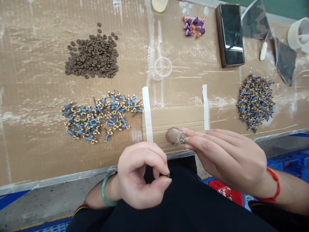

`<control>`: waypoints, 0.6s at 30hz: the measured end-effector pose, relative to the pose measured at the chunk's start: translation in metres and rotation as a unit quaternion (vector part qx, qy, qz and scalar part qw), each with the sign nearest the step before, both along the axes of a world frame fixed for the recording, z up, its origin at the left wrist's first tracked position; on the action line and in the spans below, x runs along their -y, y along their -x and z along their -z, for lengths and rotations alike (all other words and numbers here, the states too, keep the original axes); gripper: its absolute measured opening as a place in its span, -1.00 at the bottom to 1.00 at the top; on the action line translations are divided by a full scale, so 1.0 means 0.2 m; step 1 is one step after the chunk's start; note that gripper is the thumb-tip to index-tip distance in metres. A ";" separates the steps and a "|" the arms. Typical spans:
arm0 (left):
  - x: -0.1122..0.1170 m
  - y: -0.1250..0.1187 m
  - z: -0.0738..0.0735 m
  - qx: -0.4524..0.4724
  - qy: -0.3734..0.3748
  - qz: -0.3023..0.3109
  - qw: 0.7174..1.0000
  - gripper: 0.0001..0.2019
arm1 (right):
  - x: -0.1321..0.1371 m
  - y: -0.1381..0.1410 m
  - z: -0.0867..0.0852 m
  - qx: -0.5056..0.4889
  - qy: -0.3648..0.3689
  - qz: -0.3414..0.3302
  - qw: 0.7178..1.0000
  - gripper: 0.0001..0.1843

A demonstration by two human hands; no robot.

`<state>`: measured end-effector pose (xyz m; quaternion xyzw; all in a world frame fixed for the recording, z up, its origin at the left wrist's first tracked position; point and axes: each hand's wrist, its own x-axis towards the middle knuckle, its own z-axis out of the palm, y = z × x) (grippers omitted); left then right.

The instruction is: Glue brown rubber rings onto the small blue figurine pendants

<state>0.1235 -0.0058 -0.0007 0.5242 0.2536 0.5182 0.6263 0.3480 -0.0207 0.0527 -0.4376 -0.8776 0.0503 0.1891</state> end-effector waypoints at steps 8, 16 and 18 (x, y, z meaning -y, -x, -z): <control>0.00 0.00 0.00 -0.004 -0.003 -0.013 1.000 -0.82 | 0.00 0.00 0.01 -0.011 -0.008 0.004 1.000 -0.84; -0.01 0.00 0.01 -0.014 -0.011 -0.020 1.000 -0.81 | 0.04 -0.04 -0.01 -0.047 -0.041 0.045 0.997 -0.80; -0.01 0.00 -0.01 -0.013 -0.008 -0.025 1.000 -0.82 | 0.07 -0.05 -0.02 -0.108 -0.015 0.078 0.991 -0.83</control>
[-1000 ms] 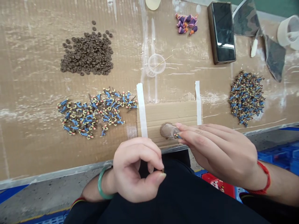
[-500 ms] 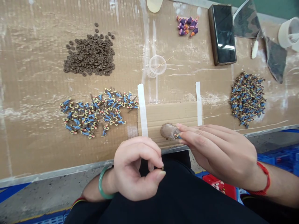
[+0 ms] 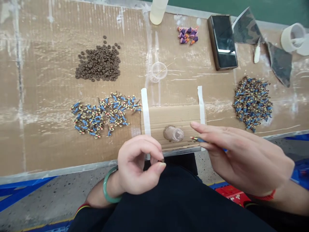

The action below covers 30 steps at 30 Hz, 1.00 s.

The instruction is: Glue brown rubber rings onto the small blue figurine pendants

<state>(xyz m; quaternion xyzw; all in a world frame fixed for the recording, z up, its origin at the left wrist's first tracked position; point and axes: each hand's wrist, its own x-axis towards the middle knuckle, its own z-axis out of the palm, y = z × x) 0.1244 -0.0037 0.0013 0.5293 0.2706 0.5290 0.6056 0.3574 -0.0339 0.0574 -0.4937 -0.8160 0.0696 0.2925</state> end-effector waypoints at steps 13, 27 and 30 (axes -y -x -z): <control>0.13 -0.15 -0.26 0.048 -0.005 0.020 0.999 -0.75 | 0.15 0.26 0.03 -0.577 0.089 -0.035 0.811 -0.90; 0.23 -0.21 -0.32 0.015 -0.105 0.017 0.994 -0.78 | 0.27 0.16 -0.03 -0.551 0.039 -0.119 0.825 -0.72; 0.23 -0.22 -0.32 0.006 -0.109 0.017 0.994 -0.78 | 0.27 0.13 -0.04 -0.502 0.016 -0.122 0.856 -0.67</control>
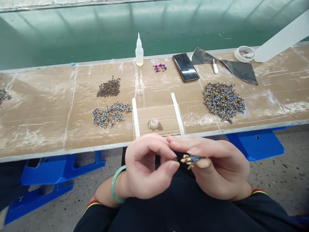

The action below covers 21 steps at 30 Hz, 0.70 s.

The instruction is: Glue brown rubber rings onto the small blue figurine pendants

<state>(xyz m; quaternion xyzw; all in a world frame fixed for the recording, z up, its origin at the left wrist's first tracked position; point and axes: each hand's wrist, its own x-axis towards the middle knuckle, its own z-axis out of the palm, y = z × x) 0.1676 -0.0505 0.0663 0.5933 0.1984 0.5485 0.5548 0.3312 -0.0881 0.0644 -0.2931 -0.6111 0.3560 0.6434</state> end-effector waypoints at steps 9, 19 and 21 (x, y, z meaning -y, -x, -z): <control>0.00 -0.01 -0.02 -0.019 -0.004 -0.001 1.000 -0.74 | -0.02 -0.04 0.01 0.074 -0.060 0.015 0.995 -0.65; 0.00 -0.01 -0.02 -0.012 0.008 0.006 1.000 -0.78 | -0.02 -0.06 0.00 0.119 -0.086 0.017 0.989 -0.67; 0.00 0.00 -0.02 -0.014 0.005 0.003 1.000 -0.79 | -0.02 -0.06 0.00 0.127 -0.091 0.018 0.987 -0.71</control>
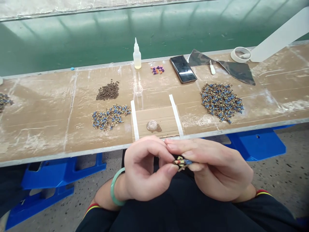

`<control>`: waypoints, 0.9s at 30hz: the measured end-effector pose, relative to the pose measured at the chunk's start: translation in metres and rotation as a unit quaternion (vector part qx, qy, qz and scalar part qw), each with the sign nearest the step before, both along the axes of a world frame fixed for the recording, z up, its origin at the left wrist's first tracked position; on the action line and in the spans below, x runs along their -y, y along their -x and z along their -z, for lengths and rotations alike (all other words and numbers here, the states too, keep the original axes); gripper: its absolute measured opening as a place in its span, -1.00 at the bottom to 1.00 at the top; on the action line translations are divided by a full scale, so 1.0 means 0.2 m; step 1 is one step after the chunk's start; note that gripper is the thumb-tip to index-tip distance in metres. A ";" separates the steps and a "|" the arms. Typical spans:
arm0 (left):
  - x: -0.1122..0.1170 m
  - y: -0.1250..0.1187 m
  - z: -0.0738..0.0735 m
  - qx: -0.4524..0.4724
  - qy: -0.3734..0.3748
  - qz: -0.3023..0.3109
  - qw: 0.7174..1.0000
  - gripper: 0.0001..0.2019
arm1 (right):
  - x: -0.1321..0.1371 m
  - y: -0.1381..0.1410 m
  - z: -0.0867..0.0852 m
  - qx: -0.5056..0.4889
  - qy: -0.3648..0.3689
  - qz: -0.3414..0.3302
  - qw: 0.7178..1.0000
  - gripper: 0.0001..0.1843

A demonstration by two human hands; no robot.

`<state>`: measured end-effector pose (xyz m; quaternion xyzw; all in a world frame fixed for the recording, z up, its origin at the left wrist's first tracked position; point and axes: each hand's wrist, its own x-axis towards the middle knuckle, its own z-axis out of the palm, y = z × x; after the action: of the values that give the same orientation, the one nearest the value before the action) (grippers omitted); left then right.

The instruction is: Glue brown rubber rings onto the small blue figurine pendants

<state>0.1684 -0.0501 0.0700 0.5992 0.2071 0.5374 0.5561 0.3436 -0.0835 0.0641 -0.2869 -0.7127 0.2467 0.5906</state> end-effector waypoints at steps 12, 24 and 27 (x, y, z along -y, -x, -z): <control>-0.01 0.03 0.02 -0.029 -0.076 -0.019 0.997 -0.86 | -0.03 -0.09 -0.11 0.102 -0.010 -0.043 0.994 -0.87; -0.04 0.05 -0.02 -0.060 -0.149 -0.021 0.987 -0.81 | 0.03 -0.09 -0.15 0.106 0.024 0.015 0.994 -0.62; -0.05 0.05 -0.02 -0.063 -0.170 -0.013 0.983 -0.82 | 0.02 -0.08 -0.11 0.090 0.005 0.028 0.996 -0.71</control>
<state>0.1576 -0.0395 0.0736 0.7149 0.1552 0.5328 0.4253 0.3596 -0.0877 0.0852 -0.3310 -0.7531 0.2067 0.5296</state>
